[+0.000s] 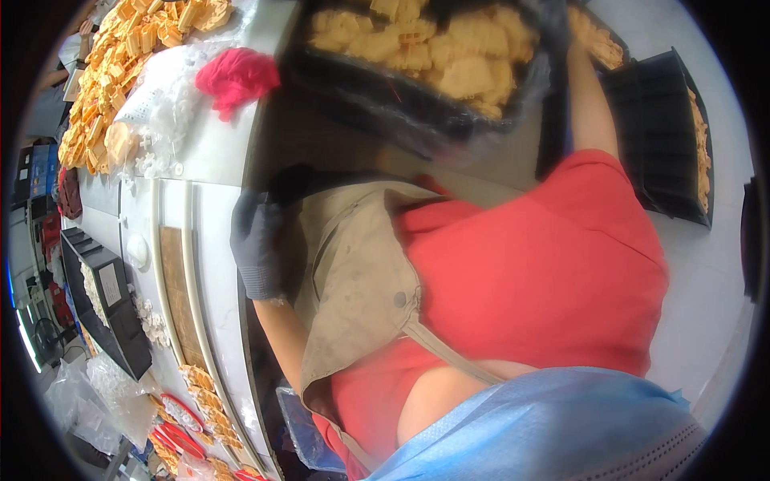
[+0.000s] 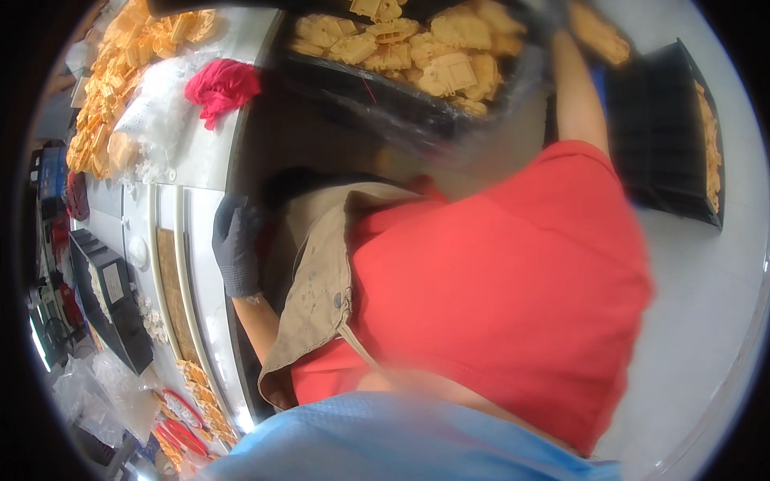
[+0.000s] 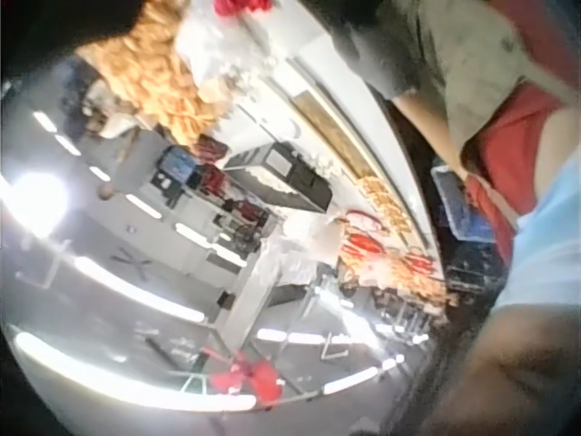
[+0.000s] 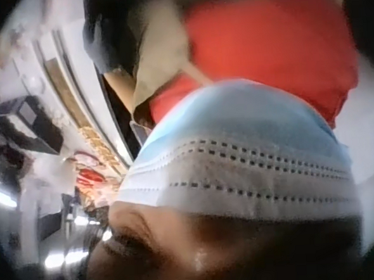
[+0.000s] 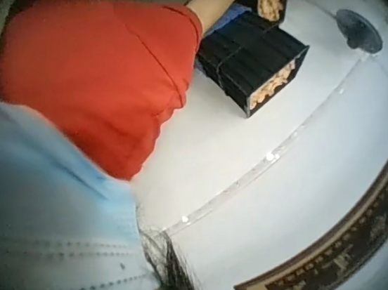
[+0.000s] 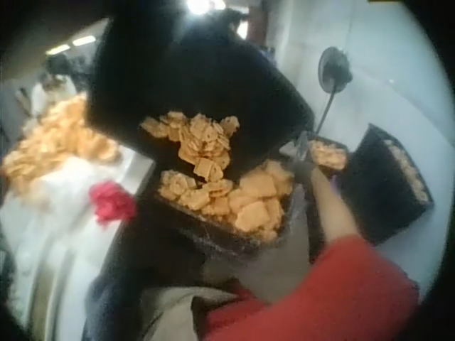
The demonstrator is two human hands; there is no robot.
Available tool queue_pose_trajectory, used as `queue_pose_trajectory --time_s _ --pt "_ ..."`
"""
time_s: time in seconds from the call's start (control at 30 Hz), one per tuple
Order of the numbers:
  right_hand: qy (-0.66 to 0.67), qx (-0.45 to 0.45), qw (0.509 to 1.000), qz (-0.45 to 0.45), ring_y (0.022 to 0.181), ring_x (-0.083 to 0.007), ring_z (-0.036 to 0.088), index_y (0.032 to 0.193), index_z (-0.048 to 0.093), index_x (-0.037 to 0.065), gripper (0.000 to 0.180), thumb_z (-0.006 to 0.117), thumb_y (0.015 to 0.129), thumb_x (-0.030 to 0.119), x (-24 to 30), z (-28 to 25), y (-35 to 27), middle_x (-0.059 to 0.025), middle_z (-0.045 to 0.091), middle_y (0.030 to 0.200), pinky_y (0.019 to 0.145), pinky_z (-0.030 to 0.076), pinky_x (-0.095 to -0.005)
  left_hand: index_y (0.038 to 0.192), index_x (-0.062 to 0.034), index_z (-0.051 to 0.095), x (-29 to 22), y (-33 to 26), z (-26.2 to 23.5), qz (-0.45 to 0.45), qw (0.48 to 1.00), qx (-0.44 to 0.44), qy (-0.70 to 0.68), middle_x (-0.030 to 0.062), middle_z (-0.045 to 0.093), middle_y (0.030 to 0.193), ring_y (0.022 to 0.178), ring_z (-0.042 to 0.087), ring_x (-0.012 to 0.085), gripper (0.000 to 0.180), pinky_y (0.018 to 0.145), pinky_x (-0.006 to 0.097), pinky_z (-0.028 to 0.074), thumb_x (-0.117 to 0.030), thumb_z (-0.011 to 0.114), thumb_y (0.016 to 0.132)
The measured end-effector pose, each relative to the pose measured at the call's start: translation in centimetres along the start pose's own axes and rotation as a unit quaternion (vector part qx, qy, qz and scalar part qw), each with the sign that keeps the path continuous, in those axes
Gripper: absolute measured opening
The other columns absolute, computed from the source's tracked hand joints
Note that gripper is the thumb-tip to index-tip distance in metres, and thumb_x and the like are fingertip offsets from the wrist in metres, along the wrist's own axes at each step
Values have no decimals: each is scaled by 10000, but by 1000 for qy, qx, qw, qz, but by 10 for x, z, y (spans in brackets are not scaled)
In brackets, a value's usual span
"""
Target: Packaging waffle-like snacks into plastic bags and plastic containers at an assembly line.
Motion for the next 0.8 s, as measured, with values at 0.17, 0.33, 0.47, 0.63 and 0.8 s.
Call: queue_pose_trajectory --time_s 0.17,0.33,0.47,0.63,0.8 --pt "-130 -59 990 3 940 -268 609 1251 544 84 465 608 842 294 -16 8 9 -145 615 1095 816 497 -356 1278 -7 488 -3 -1 -5 -10 1000 -17 0 101 599 1122 933 603 158 359 809 279 510 -120 542 940" --pt "-466 121 867 -126 846 -287 645 1200 590 92 380 590 844 225 44 33 -5 -143 647 1026 796 507 -371 1300 -9 470 -4 -4 -17 -21 998 -57 -12 105 600 1132 937 603 160 381 817 281 507 -133 536 945" --pt "-290 -95 812 -498 903 -311 634 1090 643 68 293 560 854 220 76 92 14 -155 667 999 844 485 -383 1266 8 488 -10 2 -5 -16 998 -54 -39 105 578 1104 913 573 149 356 797 259 495 -97 536 930" --pt "-51 96 950 -293 1000 -319 605 1212 578 79 380 528 865 225 219 162 30 -171 620 1126 855 472 -402 1278 15 474 -15 -16 -14 -15 994 -101 -34 113 584 1100 912 573 154 370 807 265 492 -84 534 926" --pt "-202 88 888 -404 972 -334 610 1198 574 86 339 488 876 147 212 209 84 -177 612 1115 815 488 -407 1300 -1 467 6 3 -18 -19 995 -84 -44 101 599 1127 932 602 158 387 805 271 503 -117 540 938"
Point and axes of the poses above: each hand's wrist, its own y-axis towards the middle knuckle, its own z-axis out of the palm, x = y × z, the point moved 3 cm from there along y, towards the middle knuckle
